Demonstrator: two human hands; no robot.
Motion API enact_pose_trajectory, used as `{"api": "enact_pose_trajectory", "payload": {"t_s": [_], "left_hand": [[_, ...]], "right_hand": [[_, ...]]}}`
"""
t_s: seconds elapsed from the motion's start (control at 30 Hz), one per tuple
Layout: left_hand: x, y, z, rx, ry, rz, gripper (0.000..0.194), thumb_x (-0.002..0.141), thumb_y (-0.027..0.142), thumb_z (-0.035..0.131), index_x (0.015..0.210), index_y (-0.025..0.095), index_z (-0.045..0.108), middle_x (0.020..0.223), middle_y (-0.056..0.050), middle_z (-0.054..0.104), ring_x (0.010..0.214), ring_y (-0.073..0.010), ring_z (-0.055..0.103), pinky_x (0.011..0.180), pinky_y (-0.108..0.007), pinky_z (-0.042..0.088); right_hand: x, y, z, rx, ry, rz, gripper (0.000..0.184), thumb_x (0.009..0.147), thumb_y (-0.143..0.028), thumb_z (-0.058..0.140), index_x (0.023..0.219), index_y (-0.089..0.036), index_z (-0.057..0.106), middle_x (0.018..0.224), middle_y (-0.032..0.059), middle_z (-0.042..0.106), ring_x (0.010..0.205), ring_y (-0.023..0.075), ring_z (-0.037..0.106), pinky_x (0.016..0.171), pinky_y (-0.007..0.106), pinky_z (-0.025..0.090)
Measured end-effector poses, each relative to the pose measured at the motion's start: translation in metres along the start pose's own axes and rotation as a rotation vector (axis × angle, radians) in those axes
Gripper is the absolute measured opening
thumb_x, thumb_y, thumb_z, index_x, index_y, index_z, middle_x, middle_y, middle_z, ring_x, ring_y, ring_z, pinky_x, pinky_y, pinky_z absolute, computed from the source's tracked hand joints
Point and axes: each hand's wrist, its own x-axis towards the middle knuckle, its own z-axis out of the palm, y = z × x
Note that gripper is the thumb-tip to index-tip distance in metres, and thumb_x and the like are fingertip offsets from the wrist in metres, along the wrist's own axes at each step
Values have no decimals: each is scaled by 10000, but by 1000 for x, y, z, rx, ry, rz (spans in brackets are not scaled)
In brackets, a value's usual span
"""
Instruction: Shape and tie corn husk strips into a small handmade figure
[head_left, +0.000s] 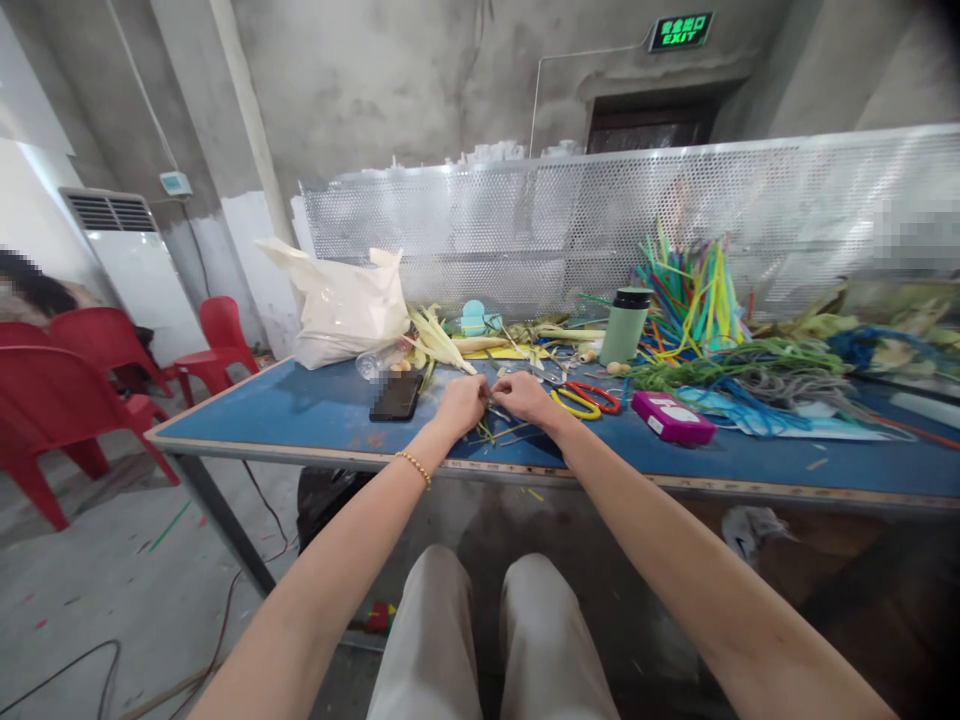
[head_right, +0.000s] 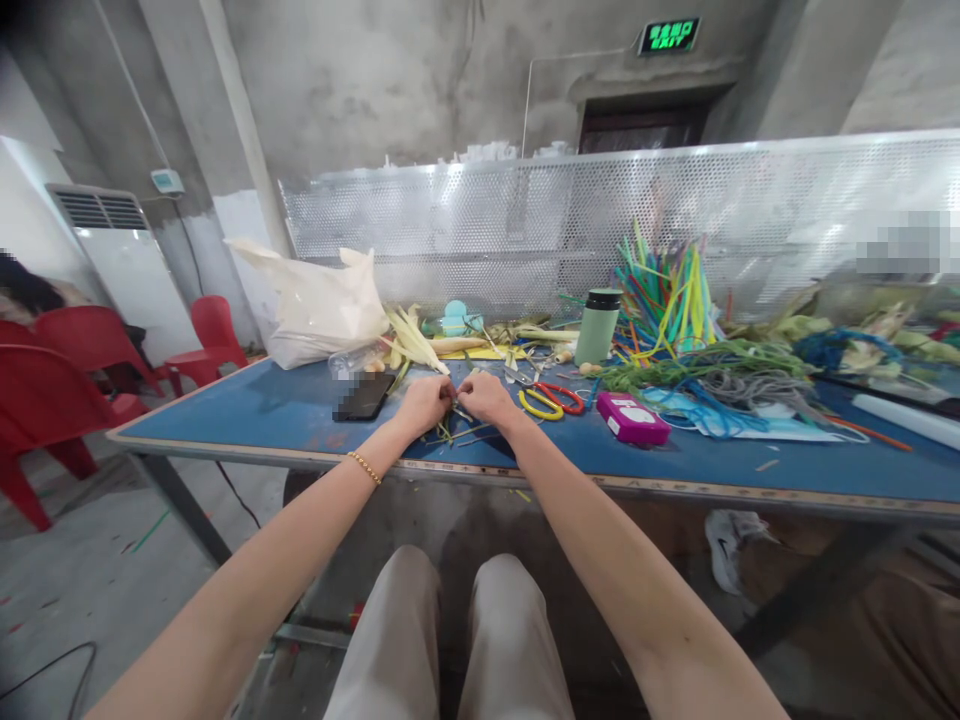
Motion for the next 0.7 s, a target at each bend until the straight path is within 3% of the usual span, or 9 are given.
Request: {"api": "enact_pose_trajectory", "payload": {"t_s": [0.23, 0.37, 0.57, 0.7], "left_hand": [[-2, 0, 0, -9, 13, 29, 219, 839, 103, 549, 930, 178, 734, 968, -110, 752, 917, -223, 669, 837, -309, 466], [-3, 1, -1, -3, 15, 16, 203, 862, 126, 542, 935, 168, 727, 974, -120, 750, 923, -223, 668, 828, -307, 461], [-2, 2, 0, 31, 0, 7, 209, 881, 142, 524, 923, 156, 728, 950, -134, 746, 903, -230, 668, 809, -310, 460], [-3, 3, -2, 43, -11, 2, 213, 877, 138, 527, 939, 157, 730, 958, -129, 749, 901, -224, 672, 806, -303, 464]], "right_hand": [[-2, 1, -3, 80, -41, -51, 237, 754, -215, 595, 854, -184, 807, 686, 4, 700, 706, 154, 612, 625, 219, 404], [-1, 1, -1, 100, -79, -21, 214, 735, -189, 614, 835, -161, 801, 736, 21, 727, 733, 157, 632, 646, 217, 425], [-1, -2, 0, 47, 55, 48, 222, 714, -160, 619, 859, -181, 785, 861, 44, 763, 791, 174, 663, 695, 232, 453], [-3, -4, -1, 36, 14, 7, 296, 729, -155, 610, 961, -191, 790, 854, 37, 764, 785, 175, 665, 680, 233, 446]]}}
